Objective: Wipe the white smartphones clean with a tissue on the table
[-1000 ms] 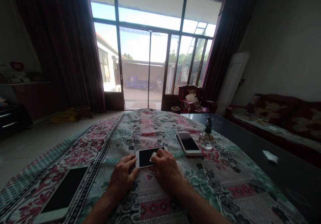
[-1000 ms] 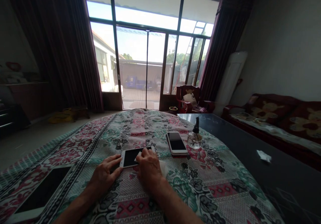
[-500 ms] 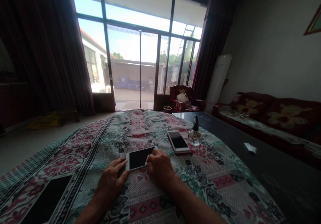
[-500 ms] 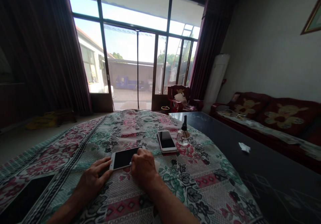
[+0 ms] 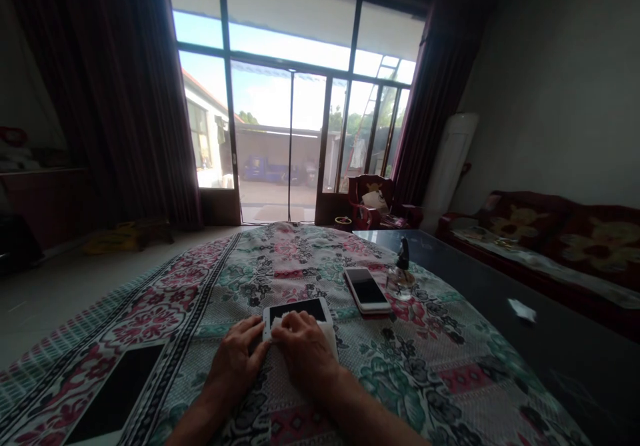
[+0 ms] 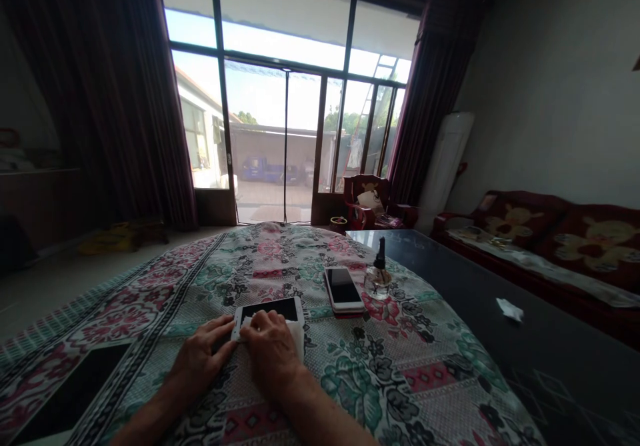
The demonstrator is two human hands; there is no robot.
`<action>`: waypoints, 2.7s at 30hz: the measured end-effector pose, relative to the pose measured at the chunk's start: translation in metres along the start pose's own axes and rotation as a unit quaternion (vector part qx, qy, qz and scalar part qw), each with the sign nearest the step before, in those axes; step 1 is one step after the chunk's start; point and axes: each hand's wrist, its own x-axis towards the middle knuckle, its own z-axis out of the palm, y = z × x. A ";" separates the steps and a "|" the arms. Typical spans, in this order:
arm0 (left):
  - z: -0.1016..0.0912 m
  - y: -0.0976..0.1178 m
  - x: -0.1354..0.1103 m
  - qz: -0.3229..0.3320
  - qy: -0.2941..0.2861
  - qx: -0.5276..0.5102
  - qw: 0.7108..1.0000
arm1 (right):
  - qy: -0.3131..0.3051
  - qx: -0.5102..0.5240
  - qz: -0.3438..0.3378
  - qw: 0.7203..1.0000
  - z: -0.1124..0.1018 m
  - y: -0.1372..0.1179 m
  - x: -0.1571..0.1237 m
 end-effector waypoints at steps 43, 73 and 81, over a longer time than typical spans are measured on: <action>0.001 0.001 0.000 -0.006 -0.011 0.013 1.000 | -0.016 -0.056 0.253 0.966 -0.017 0.076 0.038; -0.024 0.014 0.038 -0.031 -0.133 -0.014 0.991 | 0.008 -0.003 0.148 0.989 -0.022 0.078 0.007; -0.020 0.000 0.036 -0.017 -0.132 -0.046 0.990 | 0.022 0.019 0.154 0.988 -0.021 0.082 0.009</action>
